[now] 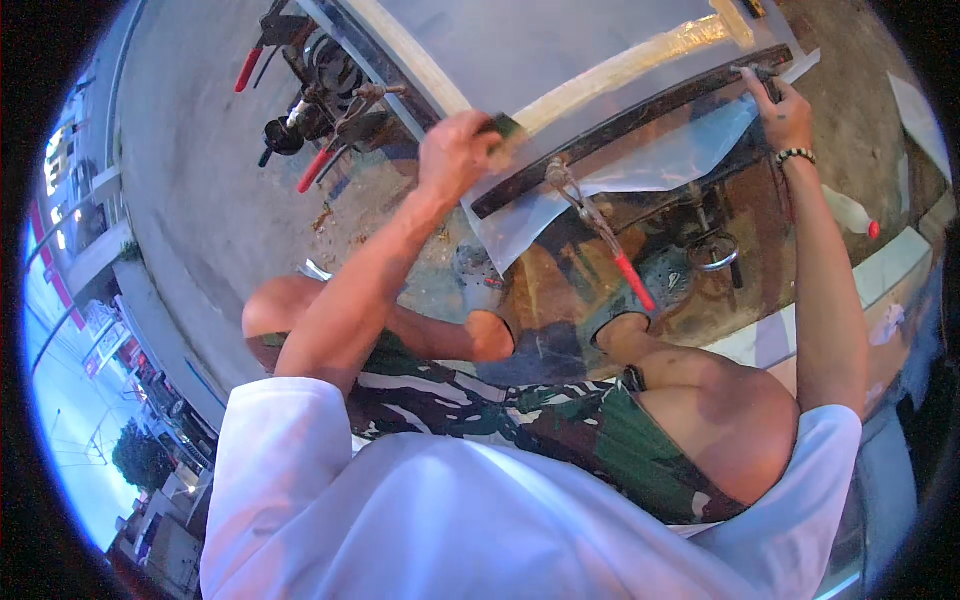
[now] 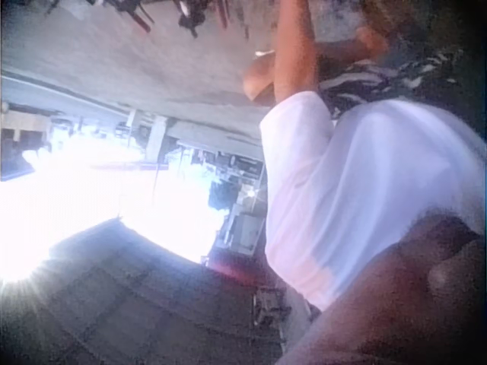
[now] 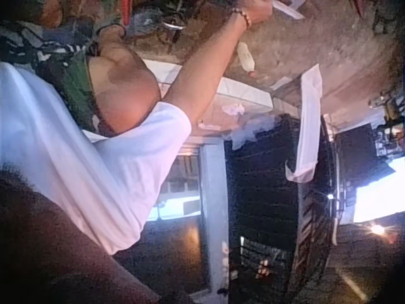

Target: The person applies liquid adhesive along the borders of a screen printing frame from a small bottle, then rubs and spreads the liquid thoroughly across the tape edges using a green sponge scrub pad.

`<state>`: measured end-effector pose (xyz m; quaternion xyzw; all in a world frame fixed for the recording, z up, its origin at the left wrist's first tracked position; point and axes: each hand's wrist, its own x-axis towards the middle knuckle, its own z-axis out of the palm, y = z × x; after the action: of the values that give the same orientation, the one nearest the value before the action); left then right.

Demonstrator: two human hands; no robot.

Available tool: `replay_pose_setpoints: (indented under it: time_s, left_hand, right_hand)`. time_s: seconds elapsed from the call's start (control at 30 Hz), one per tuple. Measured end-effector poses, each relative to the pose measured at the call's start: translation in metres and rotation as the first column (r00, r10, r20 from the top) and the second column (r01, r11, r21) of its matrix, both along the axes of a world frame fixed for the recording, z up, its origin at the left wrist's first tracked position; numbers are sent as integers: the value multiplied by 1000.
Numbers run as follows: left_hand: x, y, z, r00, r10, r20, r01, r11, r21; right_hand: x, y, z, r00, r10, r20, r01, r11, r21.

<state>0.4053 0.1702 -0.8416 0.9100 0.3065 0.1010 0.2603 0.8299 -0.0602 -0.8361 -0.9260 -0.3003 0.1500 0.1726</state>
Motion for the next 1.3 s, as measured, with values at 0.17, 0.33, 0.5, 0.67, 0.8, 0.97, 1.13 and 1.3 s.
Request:
replay_pose_setpoints:
  time_s: [0.17, 0.33, 0.5, 0.67, 0.8, 0.97, 1.13, 1.3]
  left_hand:
    - [0, -13, 2, 993, -109, -49, 106, 993, -59]
    - [17, 3, 1, 1000, 16, 18, -14, 994, -106]
    - [45, -6, -7, 998, -36, 43, 36, 999, 5]
    - [66, 1, -9, 995, -57, 86, 61, 997, -55]
    - [74, 10, -9, 997, -62, 44, 65, 996, -67]
    - [62, 2, -6, 999, 36, 8, -36, 998, -48]
    - [37, 11, 25, 931, 282, -231, -349, 875, -337]
    - [10, -33, 27, 695, 634, -340, -560, 180, -809]
  right_hand:
    - [2, 0, 5, 1000, 4, -28, -5, 999, -46]
    - [-15, 6, 22, 997, 18, 71, -18, 1000, -7]
    - [-4, 0, 9, 991, 26, 133, -20, 999, -46]
    - [-1, 1, 4, 988, 39, 149, -38, 999, -7]
    - [3, 4, 11, 997, 40, 67, -35, 996, -82]
    - [-7, 11, 24, 998, 65, 0, -65, 998, -3]
    - [-11, 30, 62, 804, 96, 587, -233, 959, 161]
    - [-68, 97, 85, 826, 532, 188, -563, 760, 323]
